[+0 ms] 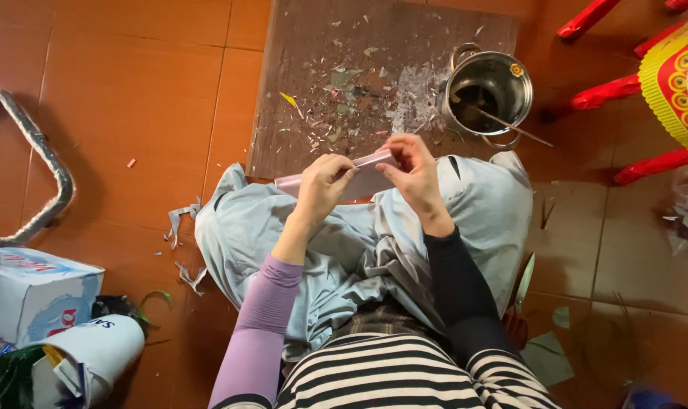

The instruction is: Cutting and folding paper to create decorative items.

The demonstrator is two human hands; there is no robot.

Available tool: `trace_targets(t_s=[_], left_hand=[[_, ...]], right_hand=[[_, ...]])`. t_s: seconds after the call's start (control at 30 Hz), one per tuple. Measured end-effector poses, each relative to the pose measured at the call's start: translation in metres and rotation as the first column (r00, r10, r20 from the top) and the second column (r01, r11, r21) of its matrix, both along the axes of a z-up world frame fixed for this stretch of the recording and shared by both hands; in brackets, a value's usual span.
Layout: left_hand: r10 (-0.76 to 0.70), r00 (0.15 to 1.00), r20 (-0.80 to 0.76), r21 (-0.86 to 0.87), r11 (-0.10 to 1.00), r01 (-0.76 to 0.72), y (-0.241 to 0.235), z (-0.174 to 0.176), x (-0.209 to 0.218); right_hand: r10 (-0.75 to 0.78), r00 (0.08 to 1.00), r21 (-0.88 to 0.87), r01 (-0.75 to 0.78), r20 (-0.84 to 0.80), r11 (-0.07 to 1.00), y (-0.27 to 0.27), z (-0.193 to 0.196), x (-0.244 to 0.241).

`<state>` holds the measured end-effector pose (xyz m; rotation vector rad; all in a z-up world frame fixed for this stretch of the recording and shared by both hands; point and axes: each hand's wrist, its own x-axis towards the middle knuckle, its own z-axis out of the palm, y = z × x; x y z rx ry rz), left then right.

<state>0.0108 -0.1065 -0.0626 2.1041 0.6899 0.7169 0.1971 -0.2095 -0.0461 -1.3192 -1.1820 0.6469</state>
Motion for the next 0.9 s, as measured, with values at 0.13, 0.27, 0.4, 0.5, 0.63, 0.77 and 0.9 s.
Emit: trace_targets(t_s=[0.13, 0.27, 0.4, 0.5, 0.63, 0.77, 0.9], left_hand=[[0.094, 0.993, 0.069, -0.065, 0.994, -0.089, -0.016, 0.022, 0.001], [0.132, 0.987, 0.094, -0.032, 0.991, -0.130, -0.026, 0.022, 0.003], [0.172, 0.984, 0.051, 0.005, 0.985, -0.173, -0.034, 0.021, 0.005], [0.176, 0.983, 0.054, -0.008, 0.984, -0.176, -0.038, 0.022, 0.007], [0.177, 0.984, -0.013, 0.021, 0.984, -0.177, -0.034, 0.017, 0.005], [0.024, 0.960, -0.278, 0.118, 0.993, 0.010, -0.012, 0.050, -0.038], [-0.063, 0.953, -0.296, 0.172, 0.978, 0.118, -0.001, 0.077, -0.074]], right_hand=[[-0.040, 0.923, -0.142, -0.017, -0.383, 0.990, -0.003, -0.011, 0.008], [-0.011, 0.960, -0.170, -0.039, -0.281, 0.985, -0.007, -0.029, 0.011], [-0.042, 0.993, -0.135, 0.027, -0.114, 0.990, -0.010, -0.030, 0.009], [-0.068, 0.991, -0.119, 0.054, -0.119, 0.991, -0.011, -0.032, 0.007], [-0.066, 0.995, -0.119, 0.057, -0.072, 0.991, -0.014, -0.036, 0.017], [-0.297, 0.927, 0.046, 0.294, 0.230, 0.955, -0.026, -0.025, 0.056], [-0.352, 0.898, 0.079, 0.344, 0.263, 0.936, -0.033, -0.025, 0.061]])
